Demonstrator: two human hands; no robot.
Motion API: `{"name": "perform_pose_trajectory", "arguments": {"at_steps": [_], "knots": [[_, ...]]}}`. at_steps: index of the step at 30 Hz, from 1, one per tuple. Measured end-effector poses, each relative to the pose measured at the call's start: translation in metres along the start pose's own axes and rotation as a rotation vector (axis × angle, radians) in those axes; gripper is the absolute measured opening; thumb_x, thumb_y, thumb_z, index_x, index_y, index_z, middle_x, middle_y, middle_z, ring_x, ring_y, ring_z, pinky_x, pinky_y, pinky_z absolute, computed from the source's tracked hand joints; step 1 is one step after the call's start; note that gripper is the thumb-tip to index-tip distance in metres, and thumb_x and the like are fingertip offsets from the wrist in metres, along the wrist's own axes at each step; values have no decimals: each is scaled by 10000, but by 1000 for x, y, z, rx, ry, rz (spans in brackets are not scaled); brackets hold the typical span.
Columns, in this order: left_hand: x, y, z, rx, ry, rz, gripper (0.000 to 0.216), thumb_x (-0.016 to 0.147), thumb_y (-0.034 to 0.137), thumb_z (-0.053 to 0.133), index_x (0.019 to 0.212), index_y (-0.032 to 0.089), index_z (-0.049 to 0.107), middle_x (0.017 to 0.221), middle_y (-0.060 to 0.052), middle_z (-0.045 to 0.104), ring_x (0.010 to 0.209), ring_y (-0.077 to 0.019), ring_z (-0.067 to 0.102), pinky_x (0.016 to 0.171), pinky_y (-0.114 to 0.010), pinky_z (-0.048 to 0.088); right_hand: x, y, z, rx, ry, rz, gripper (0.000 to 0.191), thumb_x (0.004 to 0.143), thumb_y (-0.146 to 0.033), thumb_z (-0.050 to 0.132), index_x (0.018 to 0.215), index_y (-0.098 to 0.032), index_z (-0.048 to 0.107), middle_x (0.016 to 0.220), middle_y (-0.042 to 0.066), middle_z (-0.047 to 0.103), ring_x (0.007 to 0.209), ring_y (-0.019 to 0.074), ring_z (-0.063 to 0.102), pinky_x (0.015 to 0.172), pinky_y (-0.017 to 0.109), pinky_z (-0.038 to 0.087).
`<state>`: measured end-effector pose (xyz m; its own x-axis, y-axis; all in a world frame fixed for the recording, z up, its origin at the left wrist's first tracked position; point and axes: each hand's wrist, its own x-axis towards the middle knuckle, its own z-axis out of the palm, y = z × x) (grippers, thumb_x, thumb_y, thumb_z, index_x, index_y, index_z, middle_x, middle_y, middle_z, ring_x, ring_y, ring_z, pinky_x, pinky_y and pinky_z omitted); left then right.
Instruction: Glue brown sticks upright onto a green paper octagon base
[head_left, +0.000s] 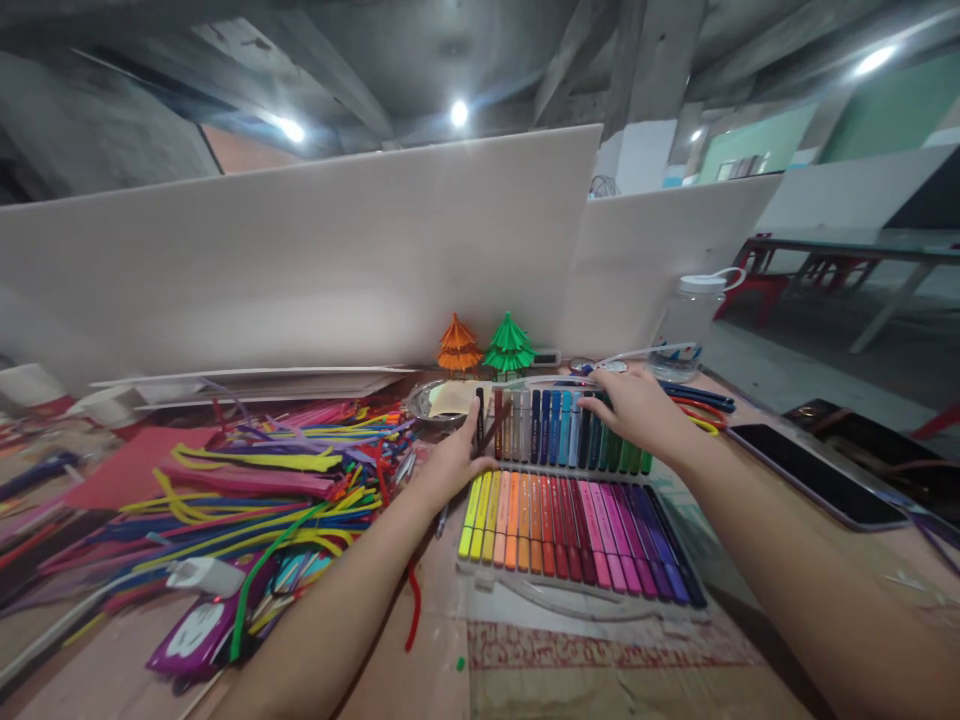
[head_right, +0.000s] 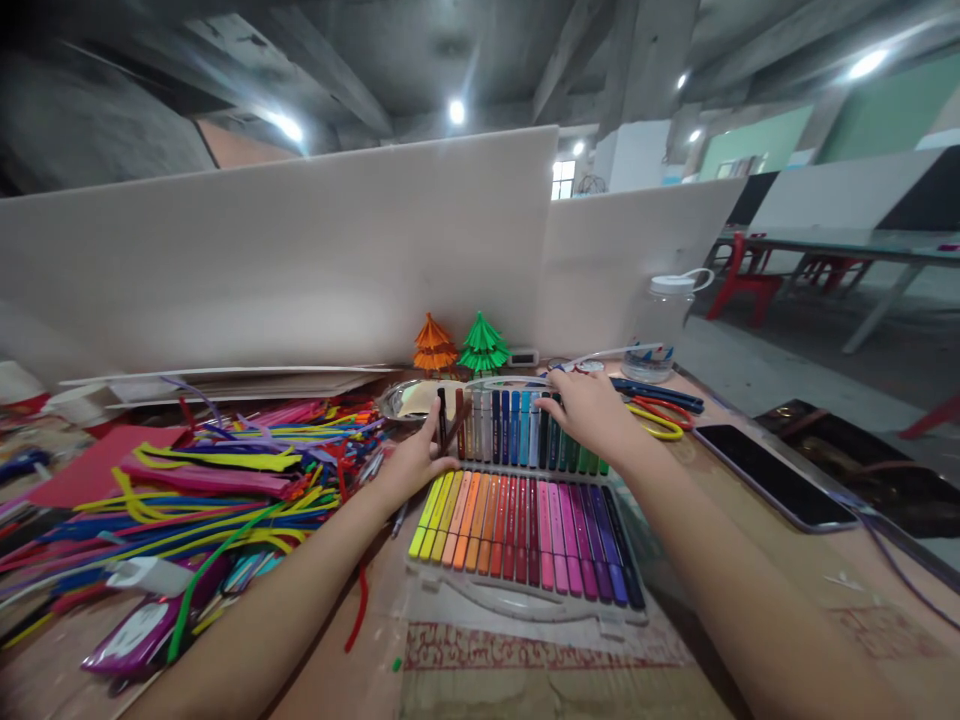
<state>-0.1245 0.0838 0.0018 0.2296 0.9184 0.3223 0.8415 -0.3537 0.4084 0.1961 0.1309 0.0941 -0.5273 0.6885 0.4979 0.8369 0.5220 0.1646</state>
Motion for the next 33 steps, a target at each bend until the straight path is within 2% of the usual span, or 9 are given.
{"name": "perform_pose_trajectory", "arguments": {"at_steps": [3,7,11,14,16,21,25,31,33], "knots": [[-1,3,0,34,16,-42,964,869,199,642,1630,225,52,1203,-108,713,1048,-258,706,889,-314,512,0,1,2,20,6,-7,297,995,-422,497,1058,-154,608,962,155,748,939,326,687,831,400,387],[-4,9,-7,92,48,-75,721,889,156,577,1557,241,319,1267,-101,691,1093,-257,693,949,-331,485,1,0,2,16,-14,9,304,997,-419,512,1079,-143,609,990,155,749,967,328,690,844,397,383],[-5,19,-15,120,74,-150,326,994,281,477,1299,185,546,1037,-104,755,980,-267,729,843,-326,507,1,1,2,11,-38,22,316,1005,-421,506,1092,-136,610,1015,152,751,986,329,690,842,394,384],[-1,29,-19,128,101,-214,358,1076,317,249,1167,163,558,905,-99,755,868,-246,747,716,-293,501,1,1,3,12,-31,20,321,1004,-424,506,1105,-137,606,1024,144,750,987,323,687,840,389,384],[2,37,-21,142,103,-227,388,1082,284,196,1132,162,562,903,-100,757,858,-233,750,693,-279,491,1,1,4,17,-20,19,305,1002,-416,510,1104,-143,601,1034,142,749,988,314,687,841,385,388],[6,55,-20,223,57,-216,338,1042,342,382,964,154,652,865,-155,758,815,-302,747,695,-329,492,-1,1,3,10,-1,11,274,1000,-413,518,1072,-160,590,1042,144,743,989,308,687,847,385,399],[6,61,-21,233,55,-202,350,1032,360,419,915,151,675,885,-175,752,853,-313,736,737,-344,492,-3,1,-1,4,-22,-10,257,998,-420,520,1045,-174,576,1000,133,741,970,312,691,827,386,404],[10,41,-25,100,169,-251,316,976,461,557,930,163,651,898,-148,736,918,-303,715,813,-350,484,-4,1,2,21,4,-16,241,991,-423,518,1034,-189,557,1000,122,740,985,313,684,867,406,388],[14,31,-24,2,217,-280,344,920,489,641,1016,158,635,924,-133,734,916,-298,714,820,-360,497,-5,1,2,20,-4,-11,246,985,-422,527,1049,-187,559,1001,120,740,977,312,689,858,405,388]]}}
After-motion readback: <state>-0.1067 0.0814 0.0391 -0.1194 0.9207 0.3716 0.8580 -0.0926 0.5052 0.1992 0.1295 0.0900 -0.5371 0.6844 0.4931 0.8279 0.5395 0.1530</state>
